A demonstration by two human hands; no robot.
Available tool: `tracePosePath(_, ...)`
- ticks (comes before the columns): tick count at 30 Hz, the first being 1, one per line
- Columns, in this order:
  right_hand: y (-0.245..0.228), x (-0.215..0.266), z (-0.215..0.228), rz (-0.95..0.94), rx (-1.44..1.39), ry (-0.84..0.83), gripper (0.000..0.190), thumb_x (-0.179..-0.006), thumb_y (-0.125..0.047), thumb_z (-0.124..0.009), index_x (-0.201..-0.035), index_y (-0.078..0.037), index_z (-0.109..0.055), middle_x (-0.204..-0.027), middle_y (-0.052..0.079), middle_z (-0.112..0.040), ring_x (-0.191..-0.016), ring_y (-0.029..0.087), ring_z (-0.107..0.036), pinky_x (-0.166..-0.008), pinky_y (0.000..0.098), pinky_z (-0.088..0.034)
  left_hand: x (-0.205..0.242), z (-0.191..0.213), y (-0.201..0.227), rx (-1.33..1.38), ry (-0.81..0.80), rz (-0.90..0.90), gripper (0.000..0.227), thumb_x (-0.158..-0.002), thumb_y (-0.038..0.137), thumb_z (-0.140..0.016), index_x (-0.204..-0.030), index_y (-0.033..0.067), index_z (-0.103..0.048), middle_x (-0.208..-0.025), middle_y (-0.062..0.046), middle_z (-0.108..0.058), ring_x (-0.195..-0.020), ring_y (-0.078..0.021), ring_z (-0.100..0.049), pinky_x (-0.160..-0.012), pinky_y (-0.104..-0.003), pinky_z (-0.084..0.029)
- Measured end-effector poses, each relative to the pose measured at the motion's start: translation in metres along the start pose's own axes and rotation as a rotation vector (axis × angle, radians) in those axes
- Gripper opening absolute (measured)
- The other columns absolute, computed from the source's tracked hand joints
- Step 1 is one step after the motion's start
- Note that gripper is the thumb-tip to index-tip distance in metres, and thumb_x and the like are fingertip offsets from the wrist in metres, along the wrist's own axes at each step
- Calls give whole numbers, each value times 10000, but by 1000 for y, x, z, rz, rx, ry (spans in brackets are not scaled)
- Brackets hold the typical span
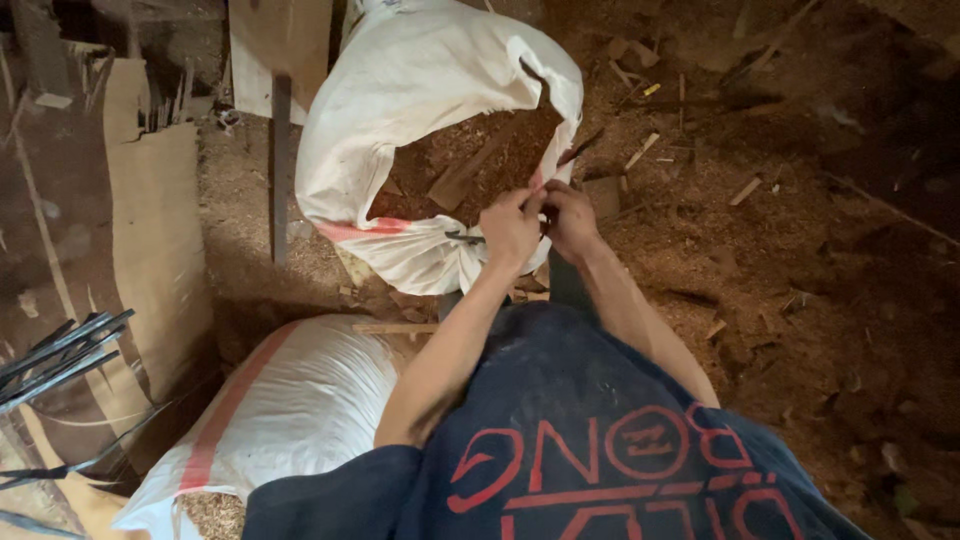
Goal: The person lifts a large white sack filled with wood shavings, gathers the top edges, and ties it shut using a black plastic cable tie. The person then moves to a second sack and repeats the tying process.
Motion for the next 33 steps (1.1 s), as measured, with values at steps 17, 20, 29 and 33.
tracePosePath(17, -3, 0, 6, -124, -64, -20, 521, -987, -706, -481, -1063, -208, -617, -834, -20, -606, -684, 165, -524, -613, 353, -401, 10, -9, -7, 105, -7, -236, 174, -897, 180, -691, -1033, 110, -777, -1009, -155, -749, -947, -344, -722, -841, -438, -574)
tracePosePath(20, -10, -1, 7, -39, -204, -187, 413, -1122, -570, -563, -1034, -167, -594, -907, -6, -596, -844, 177, -588, -794, 382, -499, -3, -5, -3, 202, -177, 41, 195, -854, 213, -722, -1021, 121, -761, -950, -152, -764, -857, -334, -746, -763, -435, -576)
tracePosePath(29, -5, -2, 13, -70, 23, -63, 169, -1068, -268, -567, -1114, -131, -655, -994, -13, -651, -968, 135, -599, -887, 336, -508, -46, -2, -26, 327, -125, 296, 312, -730, 331, -793, -902, 71, -813, -760, -109, -759, -718, -199, -749, -683, -309, -584)
tracePosePath(33, -13, -3, 10, -66, 170, -2, 161, -1036, -211, -578, -1113, -124, -689, -1022, -41, -663, -949, 102, -593, -833, 316, -487, -56, -12, -35, 353, -22, 461, 252, -702, 313, -717, -785, 102, -828, -681, -67, -747, -656, -188, -732, -652, -309, -572)
Point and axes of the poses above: each hand's wrist, its own x-axis away from the middle knuckle, its own z-axis out of the back of the hand, y = z × x, the point moved 3 cm from there along -x, towards the middle knuckle
